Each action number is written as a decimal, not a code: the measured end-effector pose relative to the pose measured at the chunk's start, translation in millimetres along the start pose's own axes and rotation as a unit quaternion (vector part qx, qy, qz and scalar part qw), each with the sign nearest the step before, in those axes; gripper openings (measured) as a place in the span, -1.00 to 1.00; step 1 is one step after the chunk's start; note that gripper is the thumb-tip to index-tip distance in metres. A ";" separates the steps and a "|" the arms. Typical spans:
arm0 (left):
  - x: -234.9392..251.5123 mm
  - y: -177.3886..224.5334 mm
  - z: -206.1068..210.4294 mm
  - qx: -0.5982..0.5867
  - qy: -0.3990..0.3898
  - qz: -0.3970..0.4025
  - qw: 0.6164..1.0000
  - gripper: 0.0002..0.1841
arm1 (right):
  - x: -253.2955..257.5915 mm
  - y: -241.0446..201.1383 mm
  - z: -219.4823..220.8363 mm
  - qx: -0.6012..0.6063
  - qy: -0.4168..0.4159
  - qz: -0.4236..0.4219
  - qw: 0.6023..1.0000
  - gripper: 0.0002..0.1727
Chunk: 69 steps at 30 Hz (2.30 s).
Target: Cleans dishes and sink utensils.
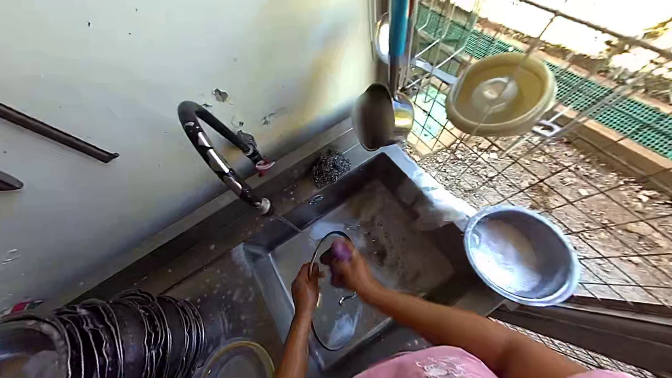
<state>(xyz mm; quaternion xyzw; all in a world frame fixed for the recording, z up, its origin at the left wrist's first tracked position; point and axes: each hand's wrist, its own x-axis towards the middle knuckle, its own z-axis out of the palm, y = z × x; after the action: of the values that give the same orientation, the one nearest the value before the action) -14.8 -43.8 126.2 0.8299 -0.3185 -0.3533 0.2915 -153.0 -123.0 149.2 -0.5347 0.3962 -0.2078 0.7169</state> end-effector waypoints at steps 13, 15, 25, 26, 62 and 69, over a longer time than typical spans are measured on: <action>-37.2 -21.2 11.9 0.016 -0.004 0.007 1.000 -0.30 | 44.1 89.2 35.8 -0.156 0.086 -0.044 0.983 -0.27; -37.6 -15.3 14.7 0.012 -0.014 0.031 0.999 -0.29 | 17.4 92.1 41.4 -0.166 0.079 -0.148 0.972 -0.34; -41.8 1.8 29.0 0.025 -0.011 0.074 0.997 -0.45 | 25.3 85.4 11.4 -0.191 0.081 -0.279 0.937 -0.33; -44.6 -1.4 31.5 0.011 0.005 0.098 0.995 -0.51 | 22.3 85.9 10.8 -0.225 0.068 -0.345 0.909 -0.27; -62.1 -38.7 27.3 0.017 0.088 -0.034 0.995 -0.48 | 33.2 84.9 46.2 -0.189 -0.051 -0.203 0.959 -0.58; -76.0 -53.2 34.9 -0.031 0.101 -0.027 0.994 -0.56 | 125.3 102.1 -25.0 -0.201 -0.062 -0.030 0.977 -0.51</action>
<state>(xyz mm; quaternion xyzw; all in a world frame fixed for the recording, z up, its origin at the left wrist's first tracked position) -66.2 36.4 98.6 0.8602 -0.2534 -0.2854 0.3383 -110.5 -193.6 7.9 -0.6914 0.3685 -0.1120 0.6112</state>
